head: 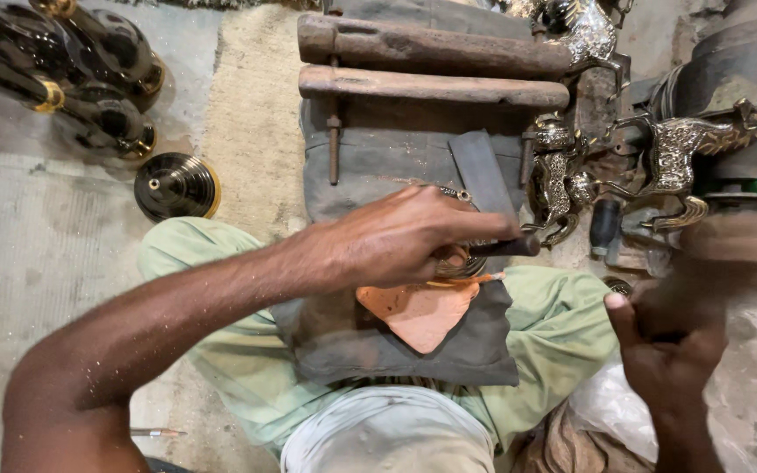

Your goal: The person sits on the floor holding a brass bell-shaped object against a wooden form on their lap and repeatedly strikes it with a wooden mallet, repositioning the piece between strikes to shape its surface. Ornate metal figurines and finished brass items are visible around the workspace.

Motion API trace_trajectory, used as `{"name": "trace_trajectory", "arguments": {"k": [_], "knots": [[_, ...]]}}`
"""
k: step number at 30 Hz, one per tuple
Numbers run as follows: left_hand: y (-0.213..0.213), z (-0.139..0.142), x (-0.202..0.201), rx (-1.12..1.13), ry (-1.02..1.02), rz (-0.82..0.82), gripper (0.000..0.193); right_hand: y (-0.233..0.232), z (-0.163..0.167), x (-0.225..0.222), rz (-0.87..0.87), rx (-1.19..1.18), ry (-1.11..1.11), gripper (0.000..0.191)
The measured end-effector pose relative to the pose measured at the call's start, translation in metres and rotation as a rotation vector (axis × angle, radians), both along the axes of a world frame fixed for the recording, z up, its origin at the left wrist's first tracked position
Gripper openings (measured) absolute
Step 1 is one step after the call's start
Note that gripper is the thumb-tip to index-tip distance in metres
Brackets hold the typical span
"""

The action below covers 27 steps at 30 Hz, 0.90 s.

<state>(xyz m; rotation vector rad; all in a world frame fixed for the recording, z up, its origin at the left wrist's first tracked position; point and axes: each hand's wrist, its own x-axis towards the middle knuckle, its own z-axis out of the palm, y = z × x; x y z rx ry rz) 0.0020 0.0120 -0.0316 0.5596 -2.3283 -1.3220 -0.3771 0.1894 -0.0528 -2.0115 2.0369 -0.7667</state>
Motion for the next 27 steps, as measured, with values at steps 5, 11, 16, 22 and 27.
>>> {"name": "trace_trajectory", "arguments": {"k": [5, 11, 16, 22, 27], "knots": [[-0.009, 0.007, -0.002, 0.072, -0.034, -0.145, 0.044, 0.01, -0.004, 0.023, 0.016, -0.085, 0.054, 0.052], [-0.015, 0.01, 0.0, -0.02, 0.065, -0.278, 0.049, 0.026, -0.013, 0.038, 0.107, -0.174, 0.182, 0.039], [-0.02, 0.012, -0.002, -0.014, -0.078, -0.301, 0.039, 0.032, -0.019, 0.028, 0.025, -0.136, 0.241, 0.038], [-0.02, 0.013, -0.003, -0.122, 0.039, -0.288, 0.049, 0.029, -0.019, 0.028, -0.144, -0.08, 0.041, 0.047], [-0.02, 0.011, -0.004, -0.086, -0.017, -0.323, 0.048, 0.02, -0.022, 0.024, -0.061, -0.176, -0.231, 0.036]]}}
